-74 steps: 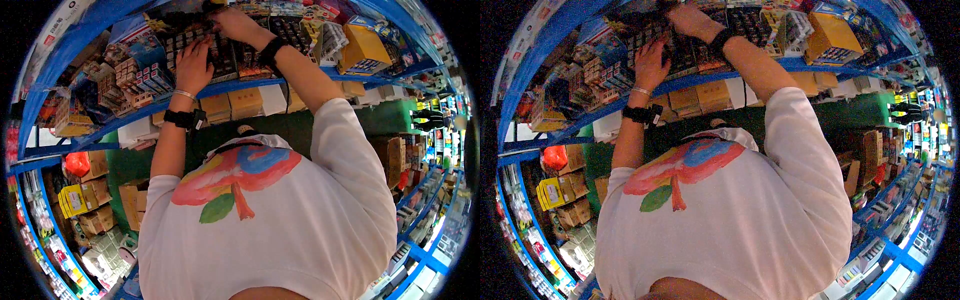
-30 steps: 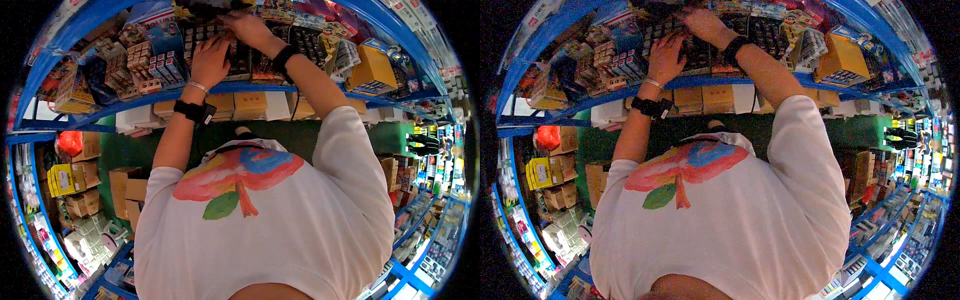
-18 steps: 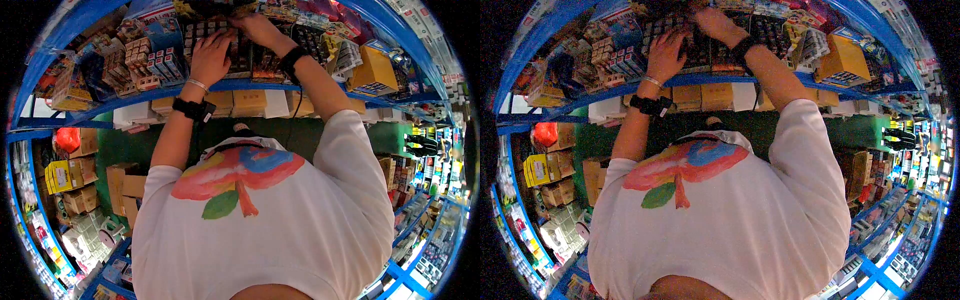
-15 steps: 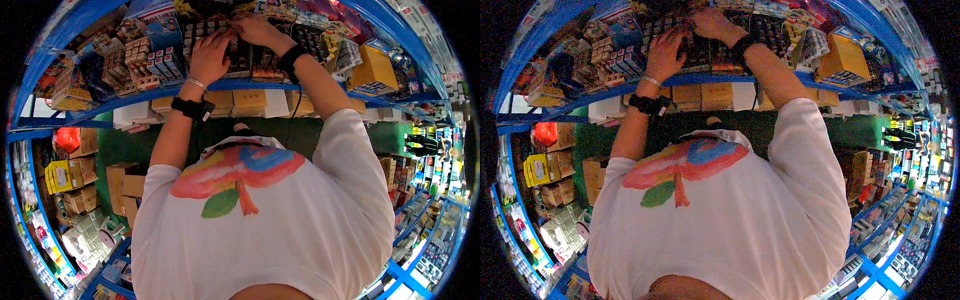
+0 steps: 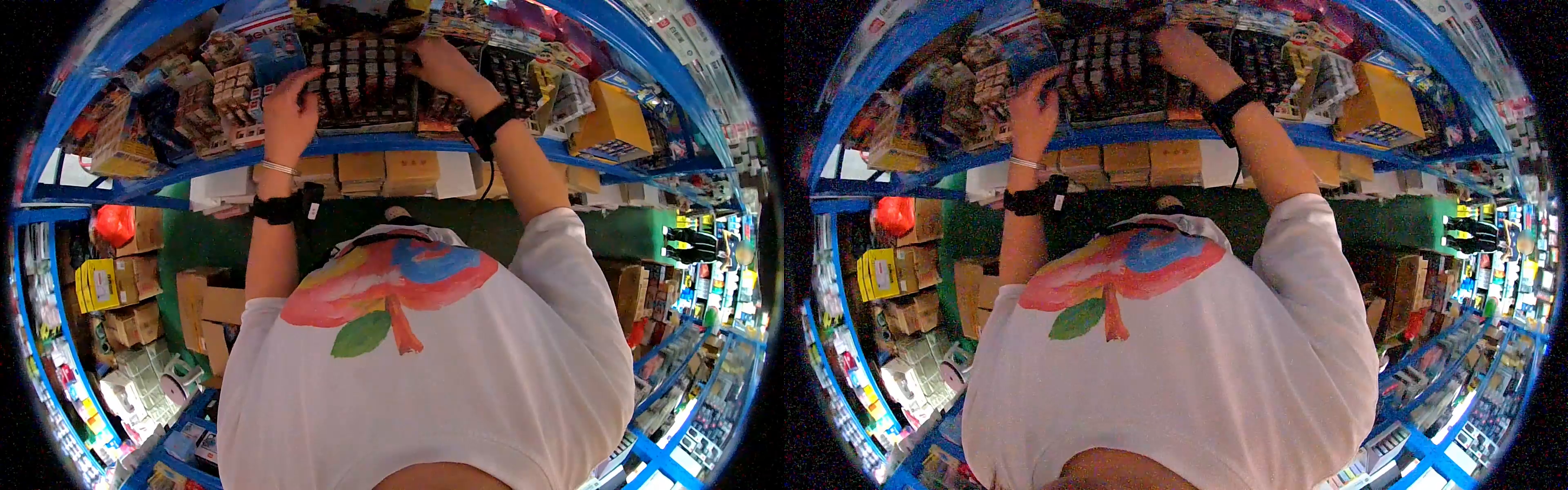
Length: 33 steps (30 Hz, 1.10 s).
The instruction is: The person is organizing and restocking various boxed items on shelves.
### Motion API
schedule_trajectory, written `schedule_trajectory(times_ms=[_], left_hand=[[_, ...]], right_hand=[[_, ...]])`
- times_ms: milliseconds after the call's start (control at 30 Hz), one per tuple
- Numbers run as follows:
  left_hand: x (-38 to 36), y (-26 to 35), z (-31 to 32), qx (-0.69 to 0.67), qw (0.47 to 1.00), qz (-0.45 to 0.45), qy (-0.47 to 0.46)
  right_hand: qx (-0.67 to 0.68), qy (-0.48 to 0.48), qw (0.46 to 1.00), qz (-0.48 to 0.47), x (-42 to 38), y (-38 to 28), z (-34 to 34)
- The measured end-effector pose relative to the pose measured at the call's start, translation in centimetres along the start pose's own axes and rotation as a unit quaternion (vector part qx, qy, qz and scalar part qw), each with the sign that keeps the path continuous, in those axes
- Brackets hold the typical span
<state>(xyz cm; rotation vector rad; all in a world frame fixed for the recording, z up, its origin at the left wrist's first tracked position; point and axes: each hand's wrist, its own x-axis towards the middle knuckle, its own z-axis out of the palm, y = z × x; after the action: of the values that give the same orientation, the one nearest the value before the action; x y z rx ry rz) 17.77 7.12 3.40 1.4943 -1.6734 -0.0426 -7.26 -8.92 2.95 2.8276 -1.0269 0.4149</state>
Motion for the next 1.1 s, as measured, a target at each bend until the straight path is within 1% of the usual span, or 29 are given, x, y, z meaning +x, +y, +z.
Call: schedule_trajectory(times_ms=[67, 100, 200, 267, 367, 433, 567, 667, 733, 800, 833, 933, 1000, 1033, 1100], left_hand=[[-0.4, 0.1, 0.7, 0.012, 0.999, 0.011, -0.03], [-0.6, 0.1, 1.1, 0.017, 0.999, 0.017, -0.045], [-1.2, -0.1, 2.2, 0.098, 0.99, 0.045, -0.095], [-1.2, -0.1, 2.2, 0.088, 0.99, 0.043, -0.099], [-1.3, 0.3, 1.8, 0.081, 0.989, 0.027, -0.12], [-1.2, 0.4, 1.6, 0.076, 0.989, 0.021, -0.126], [-1.4, 0.0, 1.9, 0.065, 0.991, 0.022, -0.116], [-1.5, -0.3, 2.2, 0.053, 0.992, 0.026, -0.107], [-1.5, -0.6, 2.4, 0.048, 0.993, 0.037, -0.097], [-1.7, -0.8, 2.5, 0.045, 0.994, 0.053, -0.086], [-1.7, -0.8, 2.5, 0.052, 0.994, 0.044, -0.09], [-1.4, -0.7, 2.3, 0.052, 0.993, 0.017, -0.105], [-1.3, -0.9, 2.4, 0.028, 0.993, -0.005, -0.112], [-1.3, -1.0, 2.4, 0.034, 0.994, 0.002, -0.108], [-1.4, -1.0, 2.4, 0.045, 0.994, 0.018, -0.1]], right_hand=[[-0.007, 0.027, 1.0, -0.012, 0.1, 1.0, 2.2], [-0.005, 0.026, 1.0, -0.009, 0.1, 0.9, 2.0], [0.004, 0.022, 1.0, -0.001, 0.0, 0.4, 1.5], [0.016, 0.019, 1.0, 0.007, -0.1, 0.3, 1.3], [0.016, -0.038, 0.999, 0.034, 0.3, 0.0, 0.3], [0.056, 0.031, 0.997, 0.04, 0.1, 0.3, 0.2], [0.065, 0.223, 0.972, 0.041, -0.5, 0.6, -1.6], [0.112, 0.119, 0.97, 0.182, -1.8, -2.0, -8.5], [0.213, 0.204, 0.933, 0.203, -3.1, -3.0, -9.6], [0.202, 0.296, 0.924, 0.136, -4.6, -2.6, -8.6], [0.213, 0.257, 0.924, 0.188, -5.2, -2.7, -8.5], [0.188, 0.301, 0.918, 0.177, -5.8, -3.8, -8.4], [0.234, 0.315, 0.908, 0.145, -6.1, -4.5, -8.4], [0.257, 0.322, 0.902, 0.129, -6.1, -4.8, -8.3], [0.244, 0.278, 0.923, 0.108, -5.4, -5.7, -6.4]])
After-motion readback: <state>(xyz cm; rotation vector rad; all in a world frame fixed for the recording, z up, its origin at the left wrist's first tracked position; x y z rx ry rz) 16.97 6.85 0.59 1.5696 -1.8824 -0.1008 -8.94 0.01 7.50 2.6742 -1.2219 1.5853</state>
